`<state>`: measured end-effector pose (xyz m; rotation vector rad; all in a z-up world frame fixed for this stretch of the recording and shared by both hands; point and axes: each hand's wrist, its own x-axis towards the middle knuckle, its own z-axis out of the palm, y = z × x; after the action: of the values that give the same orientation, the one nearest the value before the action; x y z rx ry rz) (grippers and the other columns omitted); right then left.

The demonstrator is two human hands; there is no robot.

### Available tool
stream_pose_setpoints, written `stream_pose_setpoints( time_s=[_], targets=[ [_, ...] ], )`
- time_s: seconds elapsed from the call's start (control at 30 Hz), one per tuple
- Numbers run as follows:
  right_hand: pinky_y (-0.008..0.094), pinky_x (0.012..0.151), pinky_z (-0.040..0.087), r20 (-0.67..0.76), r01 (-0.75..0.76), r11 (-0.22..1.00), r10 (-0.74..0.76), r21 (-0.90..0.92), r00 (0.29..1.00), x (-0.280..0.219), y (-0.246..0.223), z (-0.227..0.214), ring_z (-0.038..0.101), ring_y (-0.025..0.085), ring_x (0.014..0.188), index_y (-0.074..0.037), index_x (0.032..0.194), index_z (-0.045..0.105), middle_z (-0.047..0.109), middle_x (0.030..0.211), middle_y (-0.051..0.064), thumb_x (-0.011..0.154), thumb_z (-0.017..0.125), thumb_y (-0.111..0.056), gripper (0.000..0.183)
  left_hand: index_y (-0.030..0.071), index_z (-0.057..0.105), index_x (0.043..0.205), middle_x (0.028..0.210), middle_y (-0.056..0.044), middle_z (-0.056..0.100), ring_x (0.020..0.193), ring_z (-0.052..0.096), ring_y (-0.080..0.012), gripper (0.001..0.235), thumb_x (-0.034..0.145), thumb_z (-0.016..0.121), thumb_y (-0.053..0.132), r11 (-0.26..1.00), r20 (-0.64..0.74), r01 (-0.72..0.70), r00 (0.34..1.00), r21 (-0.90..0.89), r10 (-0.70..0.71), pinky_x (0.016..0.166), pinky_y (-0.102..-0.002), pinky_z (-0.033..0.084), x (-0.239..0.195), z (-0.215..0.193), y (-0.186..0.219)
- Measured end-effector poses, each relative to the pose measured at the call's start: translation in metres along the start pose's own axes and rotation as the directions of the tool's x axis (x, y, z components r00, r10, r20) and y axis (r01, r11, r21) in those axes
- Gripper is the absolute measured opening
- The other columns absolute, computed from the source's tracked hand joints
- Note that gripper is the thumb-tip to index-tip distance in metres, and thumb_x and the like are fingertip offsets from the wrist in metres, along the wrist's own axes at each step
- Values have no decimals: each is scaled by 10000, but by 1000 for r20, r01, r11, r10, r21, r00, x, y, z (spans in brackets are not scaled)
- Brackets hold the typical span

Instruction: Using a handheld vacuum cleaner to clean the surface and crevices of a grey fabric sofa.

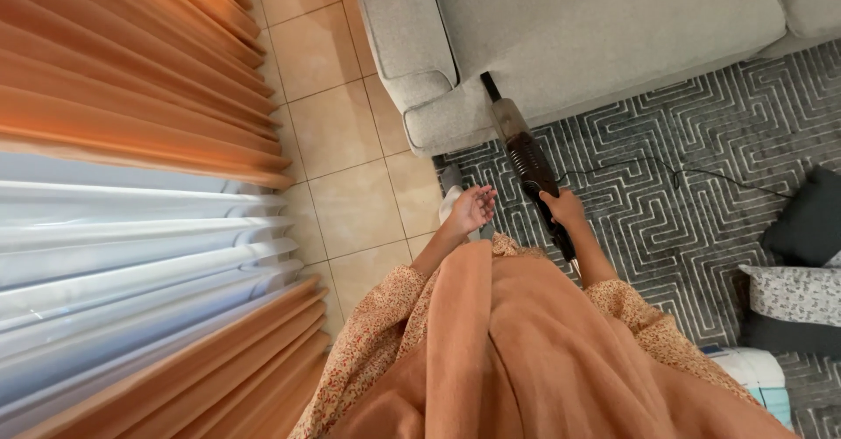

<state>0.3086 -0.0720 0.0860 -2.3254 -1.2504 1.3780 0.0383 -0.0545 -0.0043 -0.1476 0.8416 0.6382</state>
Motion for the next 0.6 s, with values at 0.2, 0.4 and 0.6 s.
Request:
stream_pose_setpoints(
  time_s=[0.2, 0.4, 0.6],
  targets=[
    [428, 617, 560, -15, -18, 1000, 18, 9, 1000, -23, 20, -6, 705, 283, 569, 59, 980, 727, 712, 708, 192, 918, 658, -513, 579, 167, 631, 1229, 1117, 2, 716, 898, 644, -161, 325, 1027, 539, 404, 1000, -20, 20, 1000, 15, -20, 797, -379, 496, -4, 2, -5],
    [420, 603, 566, -38, -56, 998, 57, 25, 998, -48, 32, -11, 712, 277, 574, 69, 1000, 707, 730, 745, 199, 884, 684, -514, 595, 173, 634, 1205, 1115, 6, 719, 884, 643, -161, 313, 1023, 526, 405, 997, -30, 43, 999, 59, -41, 793, -388, 499, 0, 7, -5],
    [417, 599, 569, -32, -70, 998, 70, 0, 997, -51, 61, -8, 719, 281, 581, 61, 1003, 727, 724, 719, 188, 884, 675, -540, 614, 165, 629, 1219, 1113, 11, 712, 875, 635, -157, 306, 1028, 522, 379, 993, -48, 62, 997, 102, -57, 790, -385, 506, 2, 8, -3]
  ],
)
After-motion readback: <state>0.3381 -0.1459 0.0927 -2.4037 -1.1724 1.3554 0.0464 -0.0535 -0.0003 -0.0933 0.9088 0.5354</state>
